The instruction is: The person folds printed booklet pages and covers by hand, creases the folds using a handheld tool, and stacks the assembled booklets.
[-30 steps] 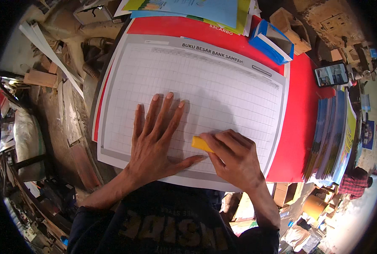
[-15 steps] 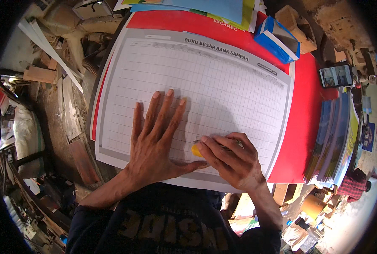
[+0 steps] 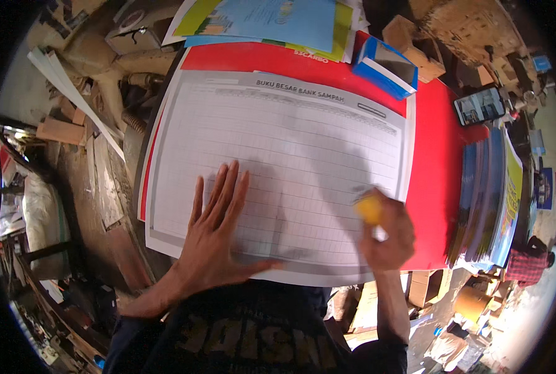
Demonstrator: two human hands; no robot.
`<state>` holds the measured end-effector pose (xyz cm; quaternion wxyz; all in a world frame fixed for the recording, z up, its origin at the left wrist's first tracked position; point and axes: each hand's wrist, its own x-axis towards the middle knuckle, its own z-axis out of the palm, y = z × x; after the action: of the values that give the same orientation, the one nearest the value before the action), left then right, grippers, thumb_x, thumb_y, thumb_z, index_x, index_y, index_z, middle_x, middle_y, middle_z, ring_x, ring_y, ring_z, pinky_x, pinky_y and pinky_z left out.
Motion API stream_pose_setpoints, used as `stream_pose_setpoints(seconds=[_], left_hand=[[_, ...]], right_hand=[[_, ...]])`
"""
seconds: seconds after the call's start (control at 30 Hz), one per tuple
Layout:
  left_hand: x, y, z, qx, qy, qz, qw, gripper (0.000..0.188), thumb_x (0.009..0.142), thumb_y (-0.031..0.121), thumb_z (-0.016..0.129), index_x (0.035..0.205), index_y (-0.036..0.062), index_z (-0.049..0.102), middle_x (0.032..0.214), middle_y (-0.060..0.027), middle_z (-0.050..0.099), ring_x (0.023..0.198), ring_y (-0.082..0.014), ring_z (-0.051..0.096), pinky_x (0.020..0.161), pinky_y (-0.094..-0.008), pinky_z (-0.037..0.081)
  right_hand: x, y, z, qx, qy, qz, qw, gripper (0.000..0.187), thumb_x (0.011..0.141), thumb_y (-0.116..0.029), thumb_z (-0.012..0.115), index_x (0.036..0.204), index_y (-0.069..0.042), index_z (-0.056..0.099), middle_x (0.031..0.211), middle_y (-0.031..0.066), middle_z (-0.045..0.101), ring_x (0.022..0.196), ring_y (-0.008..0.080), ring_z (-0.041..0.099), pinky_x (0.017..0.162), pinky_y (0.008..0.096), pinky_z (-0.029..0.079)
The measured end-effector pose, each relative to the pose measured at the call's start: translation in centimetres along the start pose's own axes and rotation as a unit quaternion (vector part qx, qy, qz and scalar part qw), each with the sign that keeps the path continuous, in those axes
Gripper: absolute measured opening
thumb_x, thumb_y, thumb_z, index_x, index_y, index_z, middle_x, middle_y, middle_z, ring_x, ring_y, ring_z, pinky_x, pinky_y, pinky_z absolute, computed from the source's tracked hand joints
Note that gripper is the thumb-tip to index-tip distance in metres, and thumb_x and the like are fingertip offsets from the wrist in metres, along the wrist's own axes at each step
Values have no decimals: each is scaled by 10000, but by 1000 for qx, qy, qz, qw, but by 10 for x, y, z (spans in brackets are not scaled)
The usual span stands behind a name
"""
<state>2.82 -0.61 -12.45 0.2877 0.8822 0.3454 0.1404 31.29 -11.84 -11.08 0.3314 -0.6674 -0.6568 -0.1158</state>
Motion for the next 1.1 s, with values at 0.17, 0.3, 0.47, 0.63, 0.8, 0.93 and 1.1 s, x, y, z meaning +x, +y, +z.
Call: stream_pose_setpoints(seconds=[0.17, 0.3, 0.47, 0.63, 0.8, 0.93, 1.1], left_hand=[[-42, 11, -7, 32, -151, 71, 985, 914, 878, 416, 791, 1605, 93, 342, 1690, -146, 248, 1594, -294, 161, 1279, -615, 110], [-53, 2, -21, 139, -119, 195, 964, 606, 924, 200, 729, 1489, 94, 538, 1594, -117, 448, 1522, -293, 367, 1254, -573, 263], [-34, 27, -56, 57, -71, 199, 976, 300, 828, 73, 782, 1122, 130, 770, 1168, -40, 755, 1137, -220, 721, 1015, -425, 579], [1, 67, -128, 136, 89, 223, 961, 168, 795, 9, 736, 922, 109, 781, 831, -29, 768, 706, -208, 740, 631, -377, 584], [25, 99, -230, 317, 191, 171, 913, 103, 925, 119, 674, 994, 66, 730, 962, -120, 741, 897, -304, 691, 899, -418, 524], [54, 97, -275, 270, 193, 154, 931, 146, 935, 157, 681, 1032, 55, 723, 991, -119, 738, 936, -289, 690, 920, -408, 522], [107, 67, -266, 100, 75, 89, 988, 210, 948, 204, 690, 1079, 41, 713, 1028, -118, 734, 985, -271, 689, 947, -396, 519]], right_hand=[[-7, 56, -51, -150, 103, 226, 957, 257, 907, -33, 751, 1158, 16, 735, 1072, 123, 775, 959, 283, 748, 802, 350, 590], [-27, 88, -52, -125, 81, 220, 964, 242, 898, -57, 763, 1134, -8, 736, 1077, 186, 756, 960, 323, 749, 821, 403, 581], [-41, 93, -45, -120, 90, 267, 952, 330, 850, -20, 743, 1178, -28, 708, 1004, 191, 740, 926, 363, 734, 757, 429, 586], [-43, 100, -46, -158, 78, 233, 956, 349, 834, -43, 751, 1181, -47, 713, 966, 172, 737, 858, 364, 716, 695, 438, 575], [-11, 90, -61, -39, 27, 315, 948, 248, 814, -185, 836, 1009, -52, 760, 908, 179, 738, 743, 400, 707, 629, 449, 556], [-5, 103, -65, -54, 34, 304, 950, 320, 860, -280, 840, 998, -4, 754, 963, 235, 739, 829, 415, 725, 705, 462, 574], [-10, 116, -54, 23, 89, 307, 947, 319, 927, -267, 755, 1053, 26, 745, 1064, 278, 731, 1000, 422, 709, 844, 454, 570]])
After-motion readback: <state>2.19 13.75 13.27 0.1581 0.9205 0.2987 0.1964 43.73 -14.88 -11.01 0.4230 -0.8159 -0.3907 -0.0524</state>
